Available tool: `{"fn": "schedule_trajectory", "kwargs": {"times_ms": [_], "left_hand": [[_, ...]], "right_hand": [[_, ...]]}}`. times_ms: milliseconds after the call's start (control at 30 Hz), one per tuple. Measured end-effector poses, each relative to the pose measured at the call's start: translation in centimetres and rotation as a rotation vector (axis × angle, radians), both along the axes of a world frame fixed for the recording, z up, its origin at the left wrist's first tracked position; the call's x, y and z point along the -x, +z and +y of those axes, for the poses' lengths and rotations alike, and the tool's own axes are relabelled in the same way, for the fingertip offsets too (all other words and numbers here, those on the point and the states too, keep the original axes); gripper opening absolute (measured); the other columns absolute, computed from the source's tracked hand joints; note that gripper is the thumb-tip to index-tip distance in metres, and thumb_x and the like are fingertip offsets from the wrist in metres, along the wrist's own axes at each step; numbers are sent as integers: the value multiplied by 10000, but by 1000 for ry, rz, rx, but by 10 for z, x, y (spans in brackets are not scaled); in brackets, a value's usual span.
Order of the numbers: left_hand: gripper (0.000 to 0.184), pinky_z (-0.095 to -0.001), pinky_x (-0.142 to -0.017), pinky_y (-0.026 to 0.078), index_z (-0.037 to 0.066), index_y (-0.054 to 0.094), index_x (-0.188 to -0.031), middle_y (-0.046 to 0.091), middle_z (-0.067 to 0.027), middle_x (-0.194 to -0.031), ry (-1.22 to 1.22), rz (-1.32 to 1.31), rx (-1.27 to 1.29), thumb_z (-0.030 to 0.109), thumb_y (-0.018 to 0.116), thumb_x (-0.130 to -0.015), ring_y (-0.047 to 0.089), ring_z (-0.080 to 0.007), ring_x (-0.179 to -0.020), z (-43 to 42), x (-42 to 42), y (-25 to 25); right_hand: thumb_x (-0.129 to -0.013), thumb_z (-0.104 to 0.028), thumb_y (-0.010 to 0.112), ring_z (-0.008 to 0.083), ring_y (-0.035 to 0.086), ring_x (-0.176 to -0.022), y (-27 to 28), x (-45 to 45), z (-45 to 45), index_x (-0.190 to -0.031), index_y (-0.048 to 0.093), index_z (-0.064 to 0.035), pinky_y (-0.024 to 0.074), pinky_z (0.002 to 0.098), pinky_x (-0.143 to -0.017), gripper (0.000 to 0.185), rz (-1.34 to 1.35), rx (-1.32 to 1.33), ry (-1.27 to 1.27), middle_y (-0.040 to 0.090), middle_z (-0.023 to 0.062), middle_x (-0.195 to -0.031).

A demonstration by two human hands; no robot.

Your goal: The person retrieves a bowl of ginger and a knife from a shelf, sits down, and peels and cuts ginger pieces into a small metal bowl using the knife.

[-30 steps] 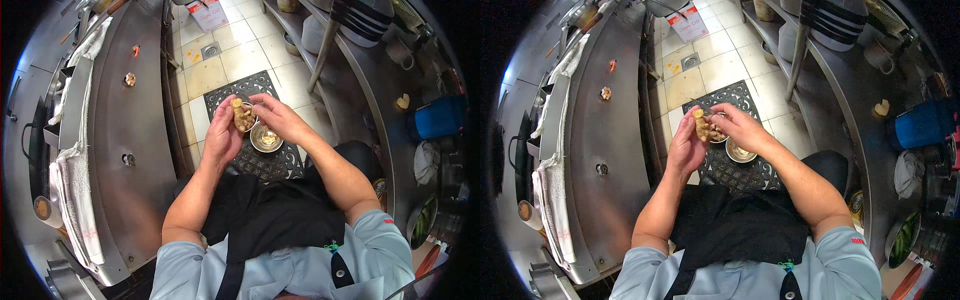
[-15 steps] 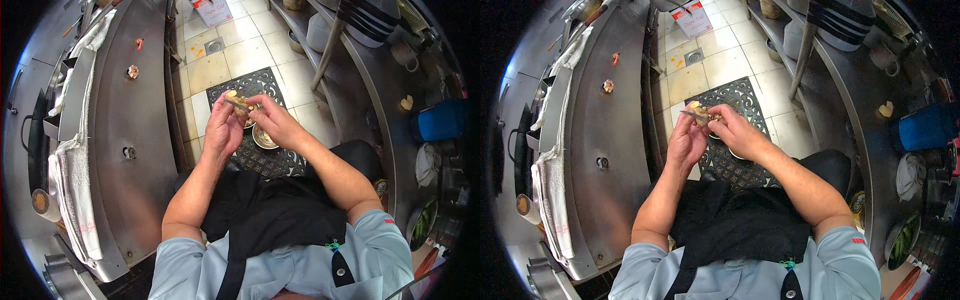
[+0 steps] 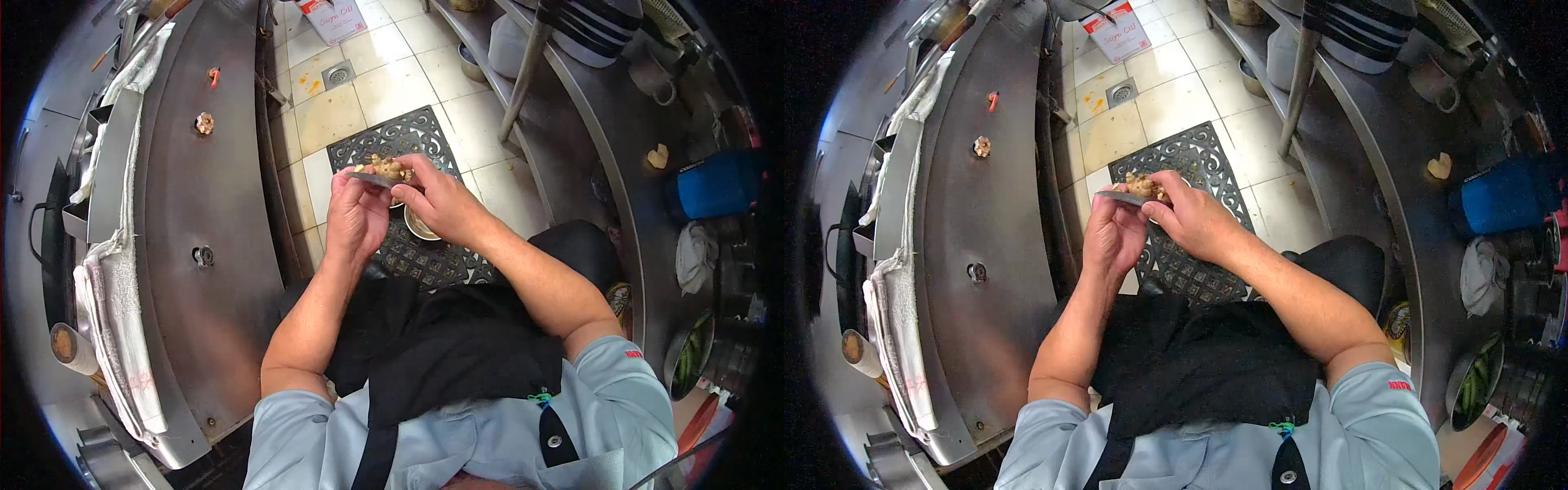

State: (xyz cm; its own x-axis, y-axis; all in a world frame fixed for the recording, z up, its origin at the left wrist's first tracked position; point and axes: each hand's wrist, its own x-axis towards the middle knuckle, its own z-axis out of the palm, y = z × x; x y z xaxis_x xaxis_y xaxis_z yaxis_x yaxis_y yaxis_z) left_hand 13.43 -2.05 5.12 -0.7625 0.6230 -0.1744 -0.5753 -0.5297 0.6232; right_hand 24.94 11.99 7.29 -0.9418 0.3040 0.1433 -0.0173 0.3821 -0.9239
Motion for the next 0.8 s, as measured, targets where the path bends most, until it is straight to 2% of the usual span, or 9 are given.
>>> {"fn": "schedule_trajectory", "kwargs": {"times_ms": [133, 267, 367, 467, 500, 567, 600, 667, 800], "left_hand": [[244, -374, -945, 547, 58, 505, -1223, 643, -60, -1125, -50, 0, -6, 119, 615, -1013, 651, -203, -1050, -1, 0, -2], [331, -361, -952, 534, 51, 501, -1329, 652, -61, -1140, -88, 31, 15, 176, 594, -1037, 651, -204, -1064, -1, 2, 0], [334, -358, -941, 514, 57, 501, -1352, 660, -69, -1149, -99, 18, 103, 187, 566, -1051, 646, -202, -1068, -1, -2, 6], [314, -361, -927, 498, 66, 508, -1350, 658, -75, -1176, -174, 77, 79, 183, 543, -1061, 638, -204, -1081, -2, 3, 1], [303, -353, -886, 493, 71, 507, -1344, 659, -69, -1137, -169, 38, 81, 159, 541, -1055, 632, -194, -1032, -2, 5, 3], [290, -336, -804, 483, 80, 507, -1332, 660, -57, -1057, -161, -39, 85, 110, 536, -1045, 619, -175, -934, -2, 8, 10], [278, -333, -820, 482, 80, 516, -1321, 657, -56, -1070, -211, -14, 63, 131, 540, -1049, 615, -175, -945, -3, 12, 8], [259, -328, -852, 479, 81, 536, -1300, 651, -56, -1095, -309, 35, 19, 174, 548, -1058, 606, -174, -968, -7, 19, -1], [238, -299, -842, 463, 81, 495, -1277, 623, -56, -1094, -219, 308, 79, 125, 554, -1051, 581, -145, -949, 2, 7, -7]], "right_hand": [[-1015, -271, 611, 388, 707, -1002, 1, 0, 0, -1329, 479, -39, 539, 443, -844, 412, 19, 4, 1, 713, 232, -1034], [-1015, -280, 613, 379, 706, -999, -2, 1, 1, -1311, 502, -43, 538, 438, -843, 395, 25, -13, -11, 712, 220, -1028], [-1018, -276, 611, 358, 704, -1008, 3, 0, 4, -1309, 519, -53, 533, 425, -860, 377, -23, 8, -3, 707, 214, -1051], [-1025, -261, 604, 316, 695, -1031, 8, 1, 9, -1329, 530, -64, 524, 399, -881, 369, -59, 86, 37, 698, 206, -1089], [-1027, -255, 602, 299, 691, -1040, 8, 1, 11, -1338, 533, -68, 521, 389, -888, 369, -64, 120, 54, 695, 203, -1103], [-1024, -233, 598, 348, 692, -1053, 2, 3, 14, -1304, 549, -60, 532, 413, -889, 333, -25, 57, 58, 697, 209, -1102], [-1022, -222, 597, 373, 692, -1059, -1, 4, 16, -1286, 556, -57, 538, 425, -889, 314, -6, 26, 61, 698, 211, -1101], [-1034, -212, 581, 323, 696, -1060, -2, 2, 18, -1296, 557, -47, 536, 399, -897, 311, 8, 63, 76, 701, 184, -1115], [-1059, -213, 551, 222, 677, -1052, 3, 0, 21, -1292, 551, -20, 529, 349, -892, 303, -46, 257, 89, 689, 124, -1129]]}}
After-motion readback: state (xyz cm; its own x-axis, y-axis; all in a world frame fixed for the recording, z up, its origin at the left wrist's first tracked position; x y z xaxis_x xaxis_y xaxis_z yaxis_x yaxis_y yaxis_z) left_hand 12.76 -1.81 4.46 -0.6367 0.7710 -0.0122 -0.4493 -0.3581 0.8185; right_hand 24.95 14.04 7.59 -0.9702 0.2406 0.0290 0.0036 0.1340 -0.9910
